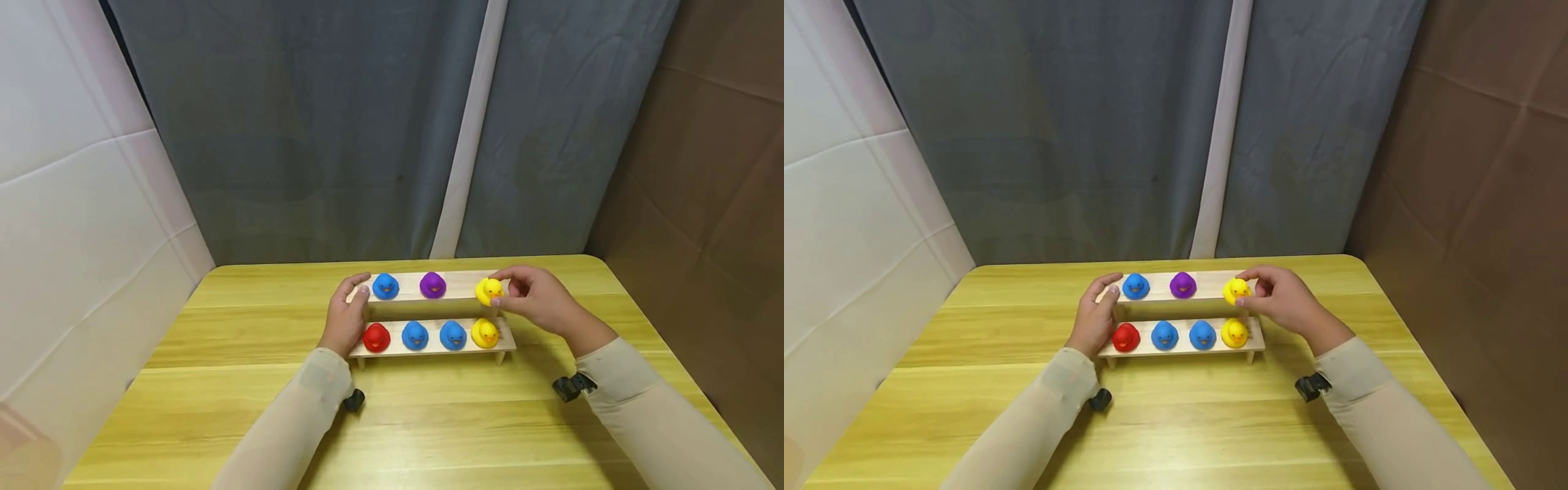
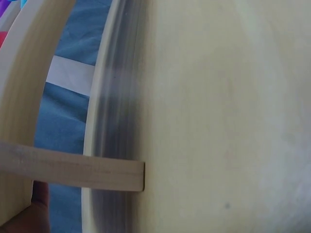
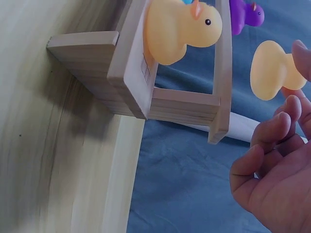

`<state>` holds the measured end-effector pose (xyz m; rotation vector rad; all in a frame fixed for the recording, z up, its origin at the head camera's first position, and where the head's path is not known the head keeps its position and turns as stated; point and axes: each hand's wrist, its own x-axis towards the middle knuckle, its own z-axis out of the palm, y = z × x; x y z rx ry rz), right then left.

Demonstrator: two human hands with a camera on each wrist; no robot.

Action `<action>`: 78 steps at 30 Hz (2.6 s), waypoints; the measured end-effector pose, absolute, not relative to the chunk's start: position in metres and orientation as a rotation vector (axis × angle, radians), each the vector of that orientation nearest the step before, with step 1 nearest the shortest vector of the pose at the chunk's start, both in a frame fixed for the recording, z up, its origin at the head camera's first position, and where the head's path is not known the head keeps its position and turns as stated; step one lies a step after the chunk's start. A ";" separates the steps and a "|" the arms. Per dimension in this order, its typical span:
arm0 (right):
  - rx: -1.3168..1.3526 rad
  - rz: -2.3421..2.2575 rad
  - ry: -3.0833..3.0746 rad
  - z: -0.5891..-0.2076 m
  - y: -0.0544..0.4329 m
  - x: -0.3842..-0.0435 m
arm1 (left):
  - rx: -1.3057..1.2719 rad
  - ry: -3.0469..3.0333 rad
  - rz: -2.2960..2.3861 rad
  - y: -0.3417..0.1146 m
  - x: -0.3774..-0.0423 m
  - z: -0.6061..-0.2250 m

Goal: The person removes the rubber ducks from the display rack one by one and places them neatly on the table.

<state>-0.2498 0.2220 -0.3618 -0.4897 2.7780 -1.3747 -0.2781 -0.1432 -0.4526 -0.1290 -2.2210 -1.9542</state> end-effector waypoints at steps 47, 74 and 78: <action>-0.501 -1.500 2.567 -0.395 0.226 -0.174 | -0.116 -2.193 -1.994 -0.147 -0.278 -0.454; -0.330 -1.444 2.489 -0.421 0.221 -0.166 | -0.130 -2.215 -1.954 -0.145 -0.280 -0.455; -0.327 -1.429 2.488 -0.426 0.221 -0.168 | -0.127 -2.215 -1.948 -0.145 -0.280 -0.454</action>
